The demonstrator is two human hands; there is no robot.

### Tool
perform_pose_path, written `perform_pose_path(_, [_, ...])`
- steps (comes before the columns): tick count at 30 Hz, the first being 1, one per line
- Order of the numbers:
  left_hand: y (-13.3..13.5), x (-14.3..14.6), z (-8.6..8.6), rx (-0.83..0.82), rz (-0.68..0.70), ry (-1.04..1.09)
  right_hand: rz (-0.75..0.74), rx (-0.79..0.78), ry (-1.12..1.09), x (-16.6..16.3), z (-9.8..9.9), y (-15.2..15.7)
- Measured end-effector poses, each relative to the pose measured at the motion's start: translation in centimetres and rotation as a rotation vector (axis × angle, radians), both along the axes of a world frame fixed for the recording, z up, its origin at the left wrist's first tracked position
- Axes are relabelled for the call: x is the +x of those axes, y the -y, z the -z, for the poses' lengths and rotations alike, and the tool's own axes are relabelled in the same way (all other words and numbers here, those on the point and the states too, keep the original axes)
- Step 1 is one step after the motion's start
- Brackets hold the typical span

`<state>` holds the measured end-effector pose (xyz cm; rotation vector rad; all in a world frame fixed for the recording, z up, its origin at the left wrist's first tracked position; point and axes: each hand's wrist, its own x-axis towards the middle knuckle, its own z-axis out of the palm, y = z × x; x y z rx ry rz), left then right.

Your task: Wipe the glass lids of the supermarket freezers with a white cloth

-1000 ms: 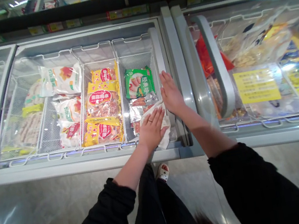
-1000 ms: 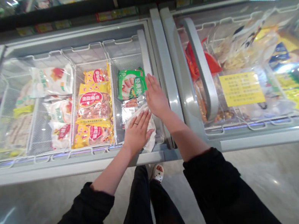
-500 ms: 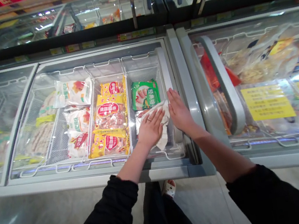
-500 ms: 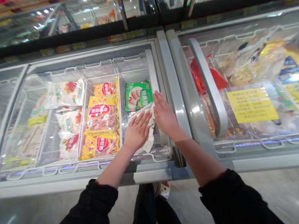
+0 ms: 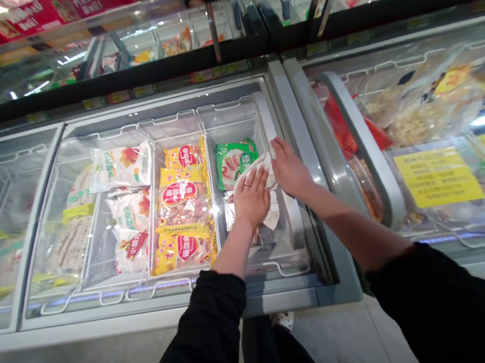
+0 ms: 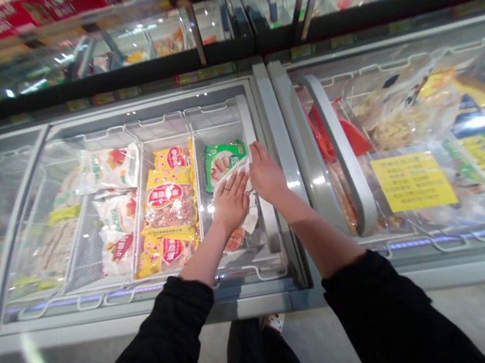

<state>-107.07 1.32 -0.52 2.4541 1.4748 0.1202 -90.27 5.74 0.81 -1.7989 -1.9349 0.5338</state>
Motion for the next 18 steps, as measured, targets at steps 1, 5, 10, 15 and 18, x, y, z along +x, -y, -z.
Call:
perform_pose_path(1, [-1.4, -0.3, 0.0, 0.004, -0.039, -0.019, 0.018, -0.017, 0.027, -0.2, 0.1, -1.2])
perform_pose_path(5, [-2.3, -1.2, 0.3, 0.028, -0.214, -0.077, 0.09, -0.034, 0.097, -1.6, 0.0, -3.4])
perform_pose_path(10, [-0.6, -1.7, 1.3, 0.081, -0.148, -0.05, 0.091, 0.013, 0.11, -2.2, -0.7, -2.1])
perform_pose_path(15, [-7.0, -3.2, 1.0, 0.008, -0.005, -0.037, 0.072, -0.081, 0.147, -2.2, -0.6, -2.4])
perform_pose_path(18, [-8.8, -3.6, 0.8, -0.02, -0.11, -0.043, 0.073, -0.128, 0.157, -2.3, -0.4, -2.6])
